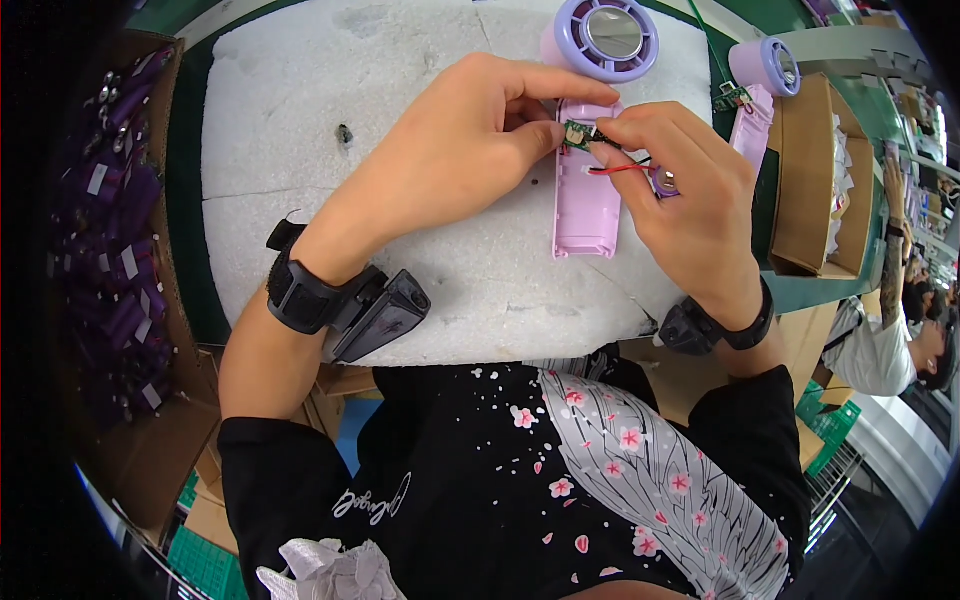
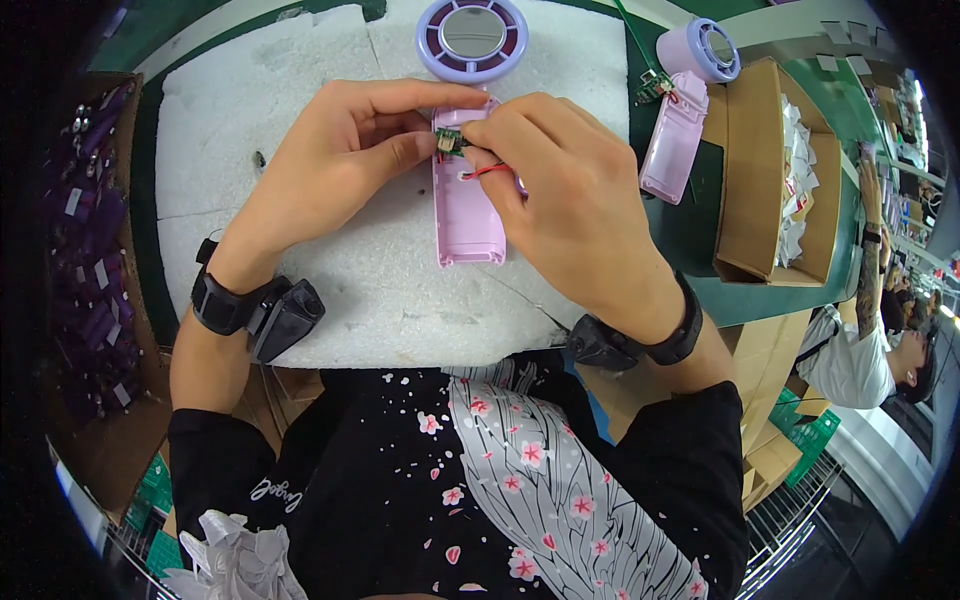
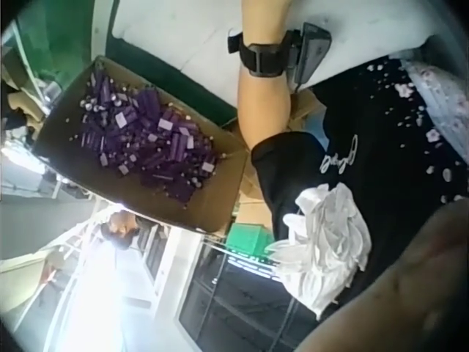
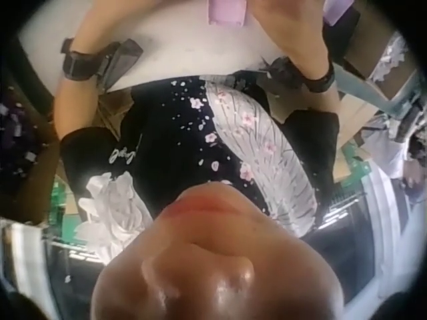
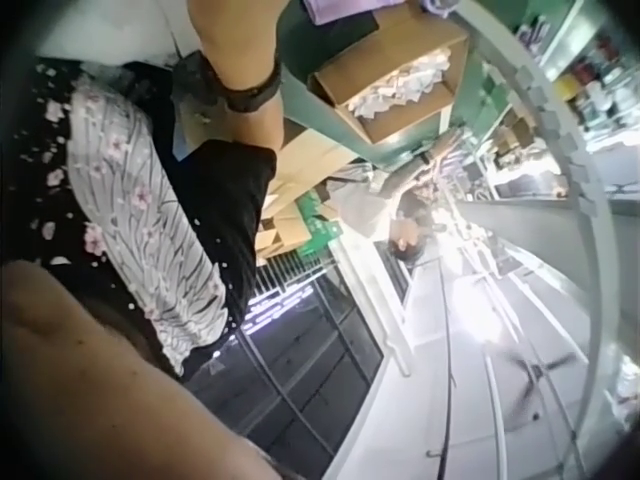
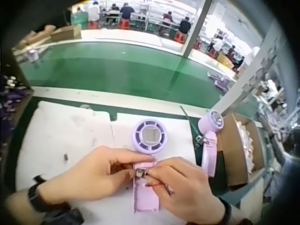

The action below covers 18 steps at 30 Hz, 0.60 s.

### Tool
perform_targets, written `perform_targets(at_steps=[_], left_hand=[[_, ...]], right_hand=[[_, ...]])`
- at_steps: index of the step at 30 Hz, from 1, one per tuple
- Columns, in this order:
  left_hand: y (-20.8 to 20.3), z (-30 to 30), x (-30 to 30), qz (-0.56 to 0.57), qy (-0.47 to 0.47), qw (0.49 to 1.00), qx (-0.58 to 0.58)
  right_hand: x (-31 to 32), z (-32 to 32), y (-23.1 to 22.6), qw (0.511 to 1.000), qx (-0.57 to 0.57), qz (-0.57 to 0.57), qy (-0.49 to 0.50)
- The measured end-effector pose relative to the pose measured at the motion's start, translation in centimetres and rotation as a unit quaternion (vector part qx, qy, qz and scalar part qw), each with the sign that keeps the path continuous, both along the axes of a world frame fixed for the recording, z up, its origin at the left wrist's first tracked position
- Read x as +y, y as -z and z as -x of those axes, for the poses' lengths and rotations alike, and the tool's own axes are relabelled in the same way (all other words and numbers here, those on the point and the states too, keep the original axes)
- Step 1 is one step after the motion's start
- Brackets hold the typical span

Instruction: Assembling small handheld portable fans by installing internal components like batteries and circuit boards into the plastic casing.

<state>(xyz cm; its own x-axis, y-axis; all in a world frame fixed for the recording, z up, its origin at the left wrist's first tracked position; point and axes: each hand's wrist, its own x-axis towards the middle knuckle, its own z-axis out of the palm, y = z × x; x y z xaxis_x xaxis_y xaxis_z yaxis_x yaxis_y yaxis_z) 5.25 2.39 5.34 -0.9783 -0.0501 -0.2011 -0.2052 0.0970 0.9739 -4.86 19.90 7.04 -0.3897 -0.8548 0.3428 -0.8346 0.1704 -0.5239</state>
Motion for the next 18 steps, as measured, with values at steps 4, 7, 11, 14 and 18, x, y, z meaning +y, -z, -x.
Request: perform_targets(at_steps=[4,7,11,14,18], left_hand=[[0.21,0.00,-0.06,0.003,-0.008,1.000,0.006],[0.20,0.07,-0.14,0.009,-0.006,1.000,0.014],[0.11,0.15,-0.09,0.003,-0.008,1.000,0.004],[0.19,0.20,-0.12,0.003,-0.013,1.000,0.006],[1.06,-0.13,0.42,-0.017,-0.059,0.996,0.072]], right_hand=[[-0.08,0.02,0.00,1.000,-0.007,-0.005,-0.005],[-0.18,-0.02,0.01,1.000,-0.009,-0.005,-0.002],[-0.34,-0.04,0.05,1.000,-0.025,0.018,0.002],[-0.32,0.29,0.08,0.999,-0.027,0.018,0.006],[-0.29,0.34,0.67,0.994,-0.111,0.009,0.016]])
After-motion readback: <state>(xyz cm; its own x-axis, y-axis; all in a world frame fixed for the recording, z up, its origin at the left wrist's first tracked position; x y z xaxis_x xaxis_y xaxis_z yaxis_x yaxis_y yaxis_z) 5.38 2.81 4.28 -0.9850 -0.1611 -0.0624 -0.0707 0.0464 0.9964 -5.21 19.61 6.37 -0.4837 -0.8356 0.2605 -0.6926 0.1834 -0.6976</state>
